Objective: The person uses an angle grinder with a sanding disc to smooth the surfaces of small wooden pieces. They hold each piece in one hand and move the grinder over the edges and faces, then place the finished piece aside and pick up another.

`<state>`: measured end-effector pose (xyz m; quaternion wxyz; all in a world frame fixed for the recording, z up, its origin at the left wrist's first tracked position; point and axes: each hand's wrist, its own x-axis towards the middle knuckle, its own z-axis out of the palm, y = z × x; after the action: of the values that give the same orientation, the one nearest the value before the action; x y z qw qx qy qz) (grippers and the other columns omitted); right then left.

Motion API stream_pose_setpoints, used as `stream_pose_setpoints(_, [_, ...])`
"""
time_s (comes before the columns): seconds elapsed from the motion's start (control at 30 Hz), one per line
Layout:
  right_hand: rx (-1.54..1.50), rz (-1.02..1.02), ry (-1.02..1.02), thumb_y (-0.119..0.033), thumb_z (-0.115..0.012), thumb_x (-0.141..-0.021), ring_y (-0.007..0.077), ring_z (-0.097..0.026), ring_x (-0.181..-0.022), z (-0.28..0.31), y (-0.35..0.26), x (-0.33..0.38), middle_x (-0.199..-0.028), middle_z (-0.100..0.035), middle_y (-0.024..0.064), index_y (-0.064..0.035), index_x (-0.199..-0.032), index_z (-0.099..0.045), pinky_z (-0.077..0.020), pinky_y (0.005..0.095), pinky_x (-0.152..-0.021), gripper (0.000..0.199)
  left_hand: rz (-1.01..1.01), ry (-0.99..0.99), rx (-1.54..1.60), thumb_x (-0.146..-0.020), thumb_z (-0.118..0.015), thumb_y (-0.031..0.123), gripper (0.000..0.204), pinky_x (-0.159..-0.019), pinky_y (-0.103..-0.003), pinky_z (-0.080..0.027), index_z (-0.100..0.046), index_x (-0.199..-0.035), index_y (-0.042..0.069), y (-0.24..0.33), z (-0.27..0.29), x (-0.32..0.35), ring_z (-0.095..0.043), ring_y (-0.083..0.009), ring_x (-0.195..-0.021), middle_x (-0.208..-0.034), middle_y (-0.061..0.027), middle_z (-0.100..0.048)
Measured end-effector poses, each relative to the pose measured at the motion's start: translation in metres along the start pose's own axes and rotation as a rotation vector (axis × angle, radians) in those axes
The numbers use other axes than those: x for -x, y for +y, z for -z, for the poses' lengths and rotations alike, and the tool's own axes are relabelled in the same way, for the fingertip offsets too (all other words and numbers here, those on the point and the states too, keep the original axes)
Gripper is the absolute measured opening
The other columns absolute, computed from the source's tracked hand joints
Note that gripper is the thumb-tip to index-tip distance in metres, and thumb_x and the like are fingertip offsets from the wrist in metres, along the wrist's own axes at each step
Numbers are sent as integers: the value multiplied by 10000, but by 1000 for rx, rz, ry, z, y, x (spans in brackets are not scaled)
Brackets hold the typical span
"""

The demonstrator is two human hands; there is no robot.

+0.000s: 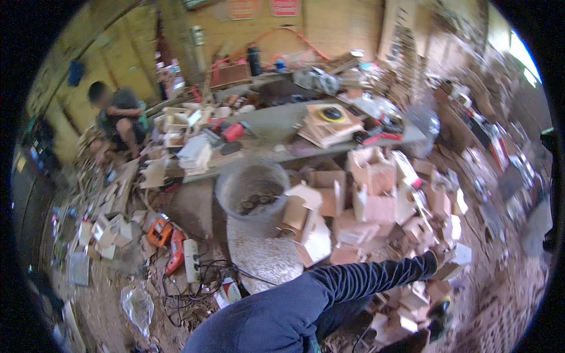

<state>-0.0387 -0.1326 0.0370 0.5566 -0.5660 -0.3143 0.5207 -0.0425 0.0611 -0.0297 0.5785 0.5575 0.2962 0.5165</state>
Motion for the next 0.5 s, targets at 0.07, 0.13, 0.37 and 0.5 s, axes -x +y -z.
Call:
stream_pose_setpoints(0.07, [34,-18,-92,-254,-702,-899,130,-576,-684,-36,-1,-6,-824,-626,4,-56,-1069,-665,-478,278,-606,264,-326,128,-195,-830,-739,311,348,-687,-395,-521,-680,-954,-8,43,55,18,-664,-226,-743,-823,-182,-689])
stream_pose_setpoints(0.13, [63,-41,-160,-255,-703,-899,130,-577,-687,-64,0,-8,-826,-627,5,-53,-1071,-666,-479,278,-609,268,-273,131,-545,-809,-720,350,376,-667,-404,-522,-679,-925,-6,90,132,55,-684,-268,-751,-818,-192,-689])
stream_pose_setpoints(0.37, [127,-85,-273,-255,-705,-897,133,-579,-695,-117,-1,-5,-832,-630,7,-44,-1079,-669,-481,278,-618,281,85,-252,-1416,-812,-676,300,226,-714,-461,-565,-745,-913,110,209,365,130,-707,-320,-806,-857,-172,-699])
stream_pose_setpoints(0.5, [143,-93,-290,-255,-706,-896,134,-580,-699,-123,-1,0,-836,-631,9,-39,-1084,-671,-482,278,-623,288,-89,-331,-1642,-814,-718,389,319,-686,-437,-530,-755,-886,81,287,484,112,-689,-299,-733,-850,-152,-739])
